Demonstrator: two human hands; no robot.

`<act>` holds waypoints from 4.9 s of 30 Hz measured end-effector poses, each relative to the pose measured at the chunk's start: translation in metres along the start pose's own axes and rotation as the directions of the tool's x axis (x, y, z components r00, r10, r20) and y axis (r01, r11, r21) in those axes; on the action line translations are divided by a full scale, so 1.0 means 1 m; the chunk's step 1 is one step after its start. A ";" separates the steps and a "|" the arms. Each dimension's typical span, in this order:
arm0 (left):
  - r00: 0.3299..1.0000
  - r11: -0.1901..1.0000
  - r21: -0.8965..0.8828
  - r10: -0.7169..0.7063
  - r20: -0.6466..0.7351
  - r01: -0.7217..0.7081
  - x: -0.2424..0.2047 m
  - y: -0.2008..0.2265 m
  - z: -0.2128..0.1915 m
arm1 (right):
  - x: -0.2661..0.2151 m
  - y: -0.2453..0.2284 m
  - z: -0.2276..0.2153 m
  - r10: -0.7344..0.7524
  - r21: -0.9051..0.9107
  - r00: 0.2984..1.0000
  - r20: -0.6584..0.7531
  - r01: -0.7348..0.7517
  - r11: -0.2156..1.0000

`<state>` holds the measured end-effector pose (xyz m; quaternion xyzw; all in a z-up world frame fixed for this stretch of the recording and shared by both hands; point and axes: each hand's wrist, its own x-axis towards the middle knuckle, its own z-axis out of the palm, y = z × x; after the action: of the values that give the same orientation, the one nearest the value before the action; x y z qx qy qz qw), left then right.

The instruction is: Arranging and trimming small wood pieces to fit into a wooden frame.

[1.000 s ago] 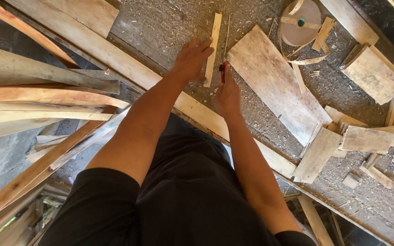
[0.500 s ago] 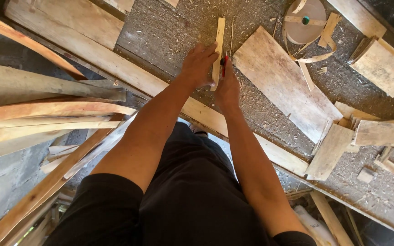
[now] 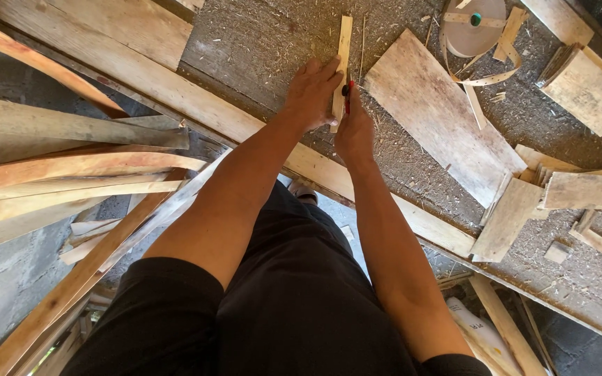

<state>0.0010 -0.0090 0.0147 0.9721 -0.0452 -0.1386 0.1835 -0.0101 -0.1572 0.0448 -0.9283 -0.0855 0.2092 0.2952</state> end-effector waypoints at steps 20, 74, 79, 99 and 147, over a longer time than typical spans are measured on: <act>1.000 1.000 -0.014 0.005 -0.015 -0.005 -0.002 0.000 -0.004 | -0.016 0.007 0.004 -0.085 0.011 0.996 -0.018 0.085 0.996; 0.995 0.998 -0.041 -0.049 0.088 0.053 -0.002 0.009 -0.015 | -0.054 0.053 -0.007 -0.139 -0.014 0.989 -0.043 0.139 0.990; 0.998 0.997 -0.048 -0.052 0.044 0.055 -0.003 0.009 -0.009 | -0.037 0.014 -0.019 0.047 -0.049 0.997 0.057 -0.045 0.998; 1.000 0.996 0.087 -0.016 -0.014 0.017 0.003 0.004 0.005 | -0.073 0.024 0.001 -0.059 -0.042 0.997 0.054 0.061 0.997; 0.586 0.315 -0.703 -0.790 0.177 0.637 0.012 0.051 0.041 | -0.086 0.167 -0.039 -0.120 -0.299 0.833 -0.540 -0.057 0.952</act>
<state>-0.0008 -0.0723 -0.0057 0.7461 0.4662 -0.1127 0.4619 -0.0644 -0.3368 0.0048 -0.9814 -0.0433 -0.0883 0.1649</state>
